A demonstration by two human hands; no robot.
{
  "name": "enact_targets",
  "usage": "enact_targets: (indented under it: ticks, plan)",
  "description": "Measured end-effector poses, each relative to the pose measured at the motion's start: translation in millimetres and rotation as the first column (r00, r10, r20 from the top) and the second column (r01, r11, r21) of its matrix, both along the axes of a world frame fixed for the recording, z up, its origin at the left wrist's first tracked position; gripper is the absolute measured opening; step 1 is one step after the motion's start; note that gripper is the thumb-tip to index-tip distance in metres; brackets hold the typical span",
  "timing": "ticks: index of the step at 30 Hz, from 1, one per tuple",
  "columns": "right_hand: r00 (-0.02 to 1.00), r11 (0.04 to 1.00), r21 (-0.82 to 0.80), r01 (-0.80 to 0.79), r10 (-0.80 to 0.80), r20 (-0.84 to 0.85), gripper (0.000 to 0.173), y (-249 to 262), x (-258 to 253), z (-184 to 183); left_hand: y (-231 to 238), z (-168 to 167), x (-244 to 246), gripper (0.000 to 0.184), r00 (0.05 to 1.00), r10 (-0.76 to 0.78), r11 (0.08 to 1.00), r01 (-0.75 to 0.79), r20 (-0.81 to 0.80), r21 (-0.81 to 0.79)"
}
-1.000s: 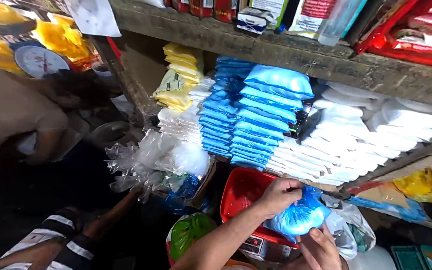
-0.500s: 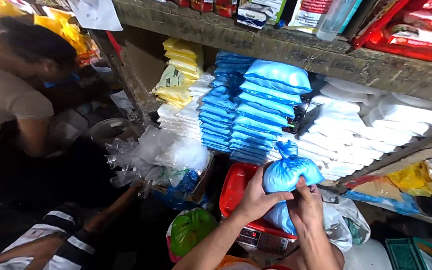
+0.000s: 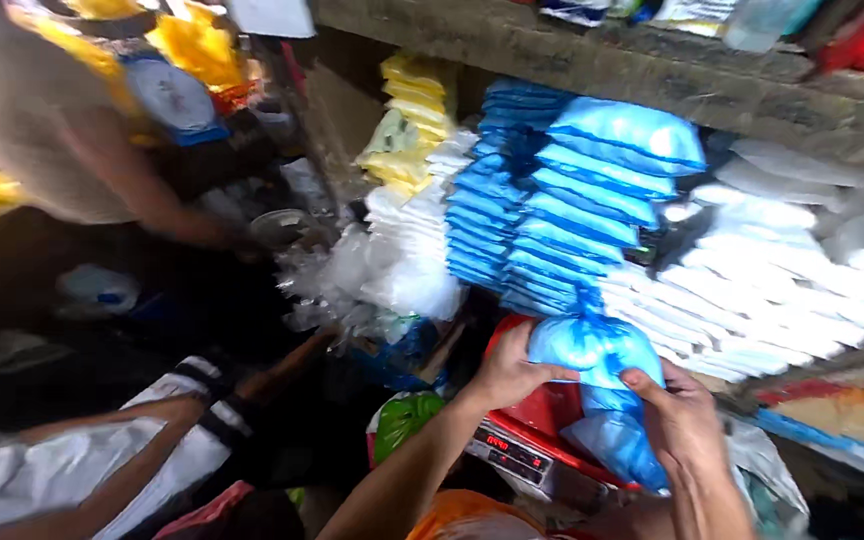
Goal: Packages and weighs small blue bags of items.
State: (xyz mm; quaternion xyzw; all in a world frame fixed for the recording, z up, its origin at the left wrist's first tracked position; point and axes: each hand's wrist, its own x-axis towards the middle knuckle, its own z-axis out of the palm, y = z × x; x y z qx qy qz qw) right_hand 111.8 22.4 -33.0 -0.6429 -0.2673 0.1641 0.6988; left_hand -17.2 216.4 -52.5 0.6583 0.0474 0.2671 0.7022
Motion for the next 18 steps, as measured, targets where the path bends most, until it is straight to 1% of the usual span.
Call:
enact_targets:
  ticks: [1,2,4,5,6,7,9,11,12,14,15,16,18]
  plan:
    - [0.998,0.998,-0.039,-0.043,0.045,0.037,0.032,1.8,-0.8,0.8,3.7,3.7,-5.9,0.060,1.000,0.008,1.000,-0.008,-0.009,0.023]
    - [0.989,0.988,-0.091,-0.124,0.130,0.069,0.034,2.8,-0.2,4.0,8.8,8.3,-13.0,0.060,1.000,0.012,0.998,-0.010,-0.028,0.055]
    - [0.937,0.924,-0.203,-0.324,0.343,0.065,0.047,6.1,1.9,15.6,19.6,14.9,-25.9,0.062,0.997,0.005,0.991,0.006,-0.081,0.137]
    - [0.911,0.889,-0.248,-0.384,0.408,0.052,0.057,10.4,2.1,19.0,23.7,15.6,-30.1,0.063,0.995,-0.001,0.984,0.020,-0.105,0.177]
    - [0.908,0.880,-0.281,-0.382,0.414,0.061,0.062,16.9,0.1,19.7,26.0,14.6,-32.3,0.063,0.993,-0.003,0.978,0.027,-0.117,0.206]
    - [0.921,0.891,-0.296,-0.344,0.382,0.078,0.064,24.4,-3.0,18.3,28.0,13.4,-33.5,0.063,0.993,0.008,0.973,0.019,-0.118,0.231]
    - [0.954,0.924,-0.281,-0.258,0.289,0.075,0.055,37.5,-9.1,15.0,33.3,12.2,-36.3,0.060,0.992,0.051,0.968,-0.021,-0.113,0.249]
    - [0.971,0.945,-0.247,-0.215,0.235,0.053,0.049,48.4,-13.3,10.7,39.0,9.6,-41.5,0.060,0.991,0.074,0.966,-0.045,-0.108,0.254]
    - [0.976,0.951,-0.235,-0.199,0.214,0.040,0.048,53.1,-16.0,7.8,41.3,7.0,-45.0,0.063,0.993,0.070,0.968,-0.044,-0.097,0.247]
    - [0.984,0.959,-0.229,-0.167,0.177,0.023,0.047,63.2,-22.0,3.1,46.7,2.1,-51.5,0.077,0.999,0.024,0.980,-0.016,-0.041,0.200]
    - [0.984,0.957,-0.236,-0.167,0.176,0.019,0.048,66.9,-23.7,1.7,48.8,0.3,-53.3,0.080,1.000,0.012,0.987,-0.010,-0.010,0.158]
    - [0.979,0.949,-0.249,-0.192,0.203,0.020,0.049,69.2,-23.8,1.4,50.5,-1.7,-54.2,0.077,1.000,0.016,0.994,-0.015,-0.007,0.109]
    - [0.934,0.903,-0.258,-0.343,0.356,0.007,0.060,70.9,-17.0,3.8,56.1,-7.1,-55.0,0.068,0.997,0.040,0.997,-0.036,-0.070,0.064]
